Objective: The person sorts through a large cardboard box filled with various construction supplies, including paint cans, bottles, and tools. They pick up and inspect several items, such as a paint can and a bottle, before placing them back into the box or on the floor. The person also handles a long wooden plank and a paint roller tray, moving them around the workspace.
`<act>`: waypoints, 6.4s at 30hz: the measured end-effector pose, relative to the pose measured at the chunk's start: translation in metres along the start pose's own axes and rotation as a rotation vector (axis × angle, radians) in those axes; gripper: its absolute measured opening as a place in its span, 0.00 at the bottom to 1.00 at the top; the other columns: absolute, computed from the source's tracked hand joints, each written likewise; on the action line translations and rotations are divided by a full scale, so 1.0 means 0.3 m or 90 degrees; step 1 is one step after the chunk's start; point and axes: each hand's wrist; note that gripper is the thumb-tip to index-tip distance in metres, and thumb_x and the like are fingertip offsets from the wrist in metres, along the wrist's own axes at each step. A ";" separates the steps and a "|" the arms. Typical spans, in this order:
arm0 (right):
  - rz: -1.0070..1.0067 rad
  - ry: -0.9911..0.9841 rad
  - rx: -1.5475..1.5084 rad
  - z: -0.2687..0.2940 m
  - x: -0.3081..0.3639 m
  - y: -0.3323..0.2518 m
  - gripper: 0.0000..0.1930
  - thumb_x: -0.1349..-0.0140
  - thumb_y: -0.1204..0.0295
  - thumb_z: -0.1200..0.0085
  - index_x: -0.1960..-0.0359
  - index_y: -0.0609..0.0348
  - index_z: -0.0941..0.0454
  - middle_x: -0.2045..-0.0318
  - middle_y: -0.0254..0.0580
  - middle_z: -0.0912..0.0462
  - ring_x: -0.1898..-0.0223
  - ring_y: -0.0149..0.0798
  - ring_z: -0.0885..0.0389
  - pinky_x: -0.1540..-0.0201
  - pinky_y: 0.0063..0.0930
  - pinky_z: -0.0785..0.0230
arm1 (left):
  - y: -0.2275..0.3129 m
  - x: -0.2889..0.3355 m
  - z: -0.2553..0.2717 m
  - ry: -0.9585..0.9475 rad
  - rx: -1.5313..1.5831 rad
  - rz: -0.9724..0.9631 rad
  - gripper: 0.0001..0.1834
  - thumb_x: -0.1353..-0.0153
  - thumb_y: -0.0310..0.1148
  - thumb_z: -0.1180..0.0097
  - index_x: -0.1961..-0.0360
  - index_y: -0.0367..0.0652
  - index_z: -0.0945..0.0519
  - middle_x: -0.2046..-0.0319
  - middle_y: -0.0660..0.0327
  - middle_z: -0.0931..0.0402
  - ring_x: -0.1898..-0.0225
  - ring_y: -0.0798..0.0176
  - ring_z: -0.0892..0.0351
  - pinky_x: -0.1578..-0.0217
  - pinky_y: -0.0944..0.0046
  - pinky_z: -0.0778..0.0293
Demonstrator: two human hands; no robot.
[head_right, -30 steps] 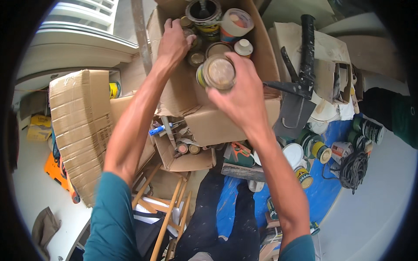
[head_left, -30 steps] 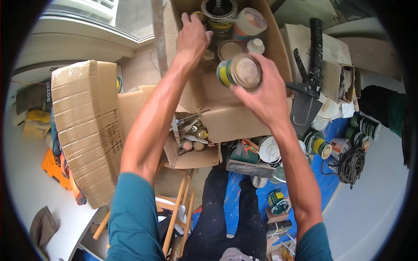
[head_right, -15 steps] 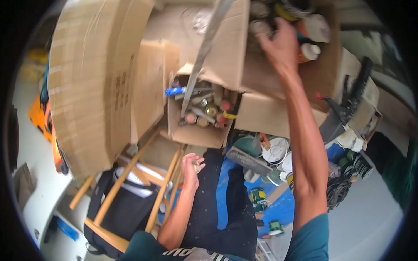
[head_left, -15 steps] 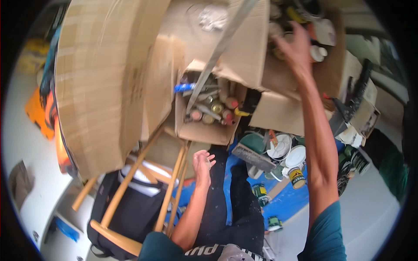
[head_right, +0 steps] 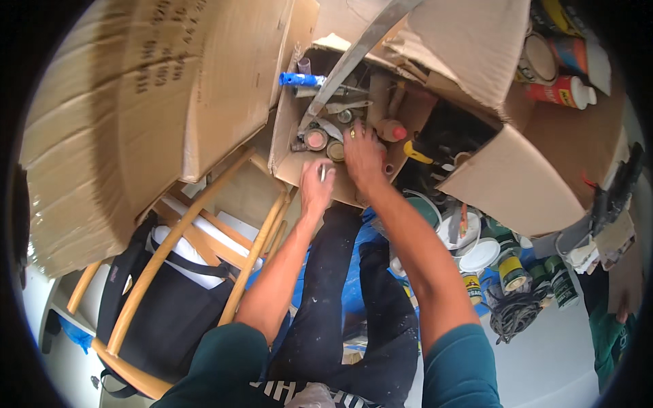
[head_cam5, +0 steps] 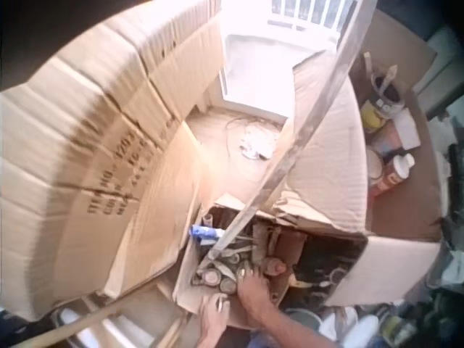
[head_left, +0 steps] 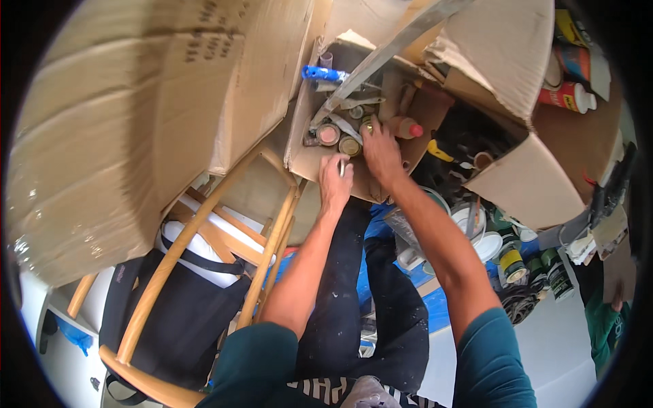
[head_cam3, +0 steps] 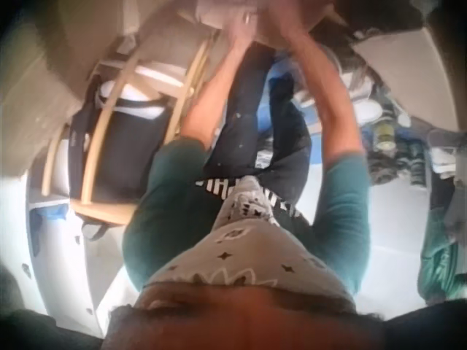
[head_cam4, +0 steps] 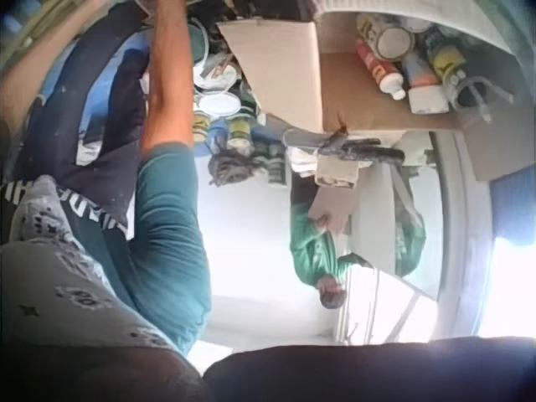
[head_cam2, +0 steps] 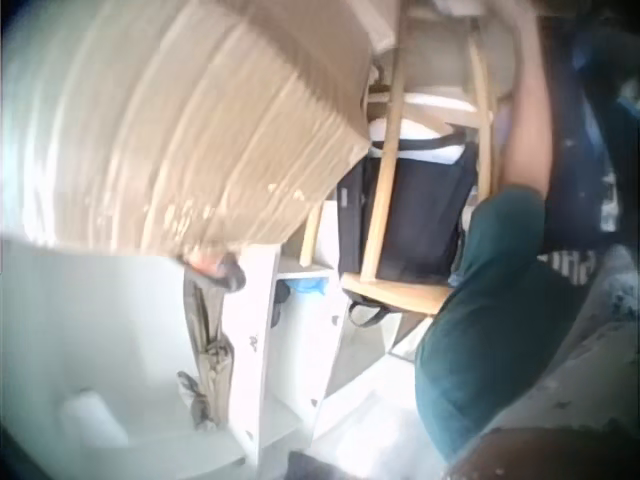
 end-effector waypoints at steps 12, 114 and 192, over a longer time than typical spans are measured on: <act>-0.070 -0.088 0.006 -0.377 -0.219 0.013 0.22 0.47 0.64 0.40 0.48 0.50 0.20 0.42 0.46 0.28 0.39 0.53 0.29 0.45 0.47 0.29 | -0.308 -0.308 -0.278 -0.097 -0.593 -0.115 0.23 0.34 0.40 0.49 0.43 0.38 0.30 0.54 0.42 0.22 0.47 0.44 0.23 0.49 0.48 0.27; -0.046 -0.094 -0.329 0.037 0.116 -0.117 0.15 0.46 0.80 0.49 0.56 0.74 0.25 0.55 0.61 0.21 0.50 0.62 0.24 0.44 0.47 0.29 | -0.091 -0.279 -0.064 -0.024 -0.587 -0.093 0.30 0.47 0.39 0.32 0.45 0.42 0.30 0.47 0.50 0.29 0.63 0.44 0.17 0.61 0.53 0.22; 0.094 0.084 -0.293 0.917 -0.156 0.763 0.21 0.41 0.74 0.46 0.44 0.58 0.23 0.43 0.57 0.23 0.44 0.60 0.24 0.40 0.42 0.31 | 0.382 0.766 -0.137 -0.357 0.461 0.513 0.25 0.36 0.50 0.40 0.55 0.35 0.25 0.71 0.60 0.26 0.77 0.65 0.20 0.77 0.68 0.22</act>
Point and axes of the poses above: each hand's wrist, its own x-axis away from the middle knuckle, its own z-axis out of the back of the hand, y = z × x
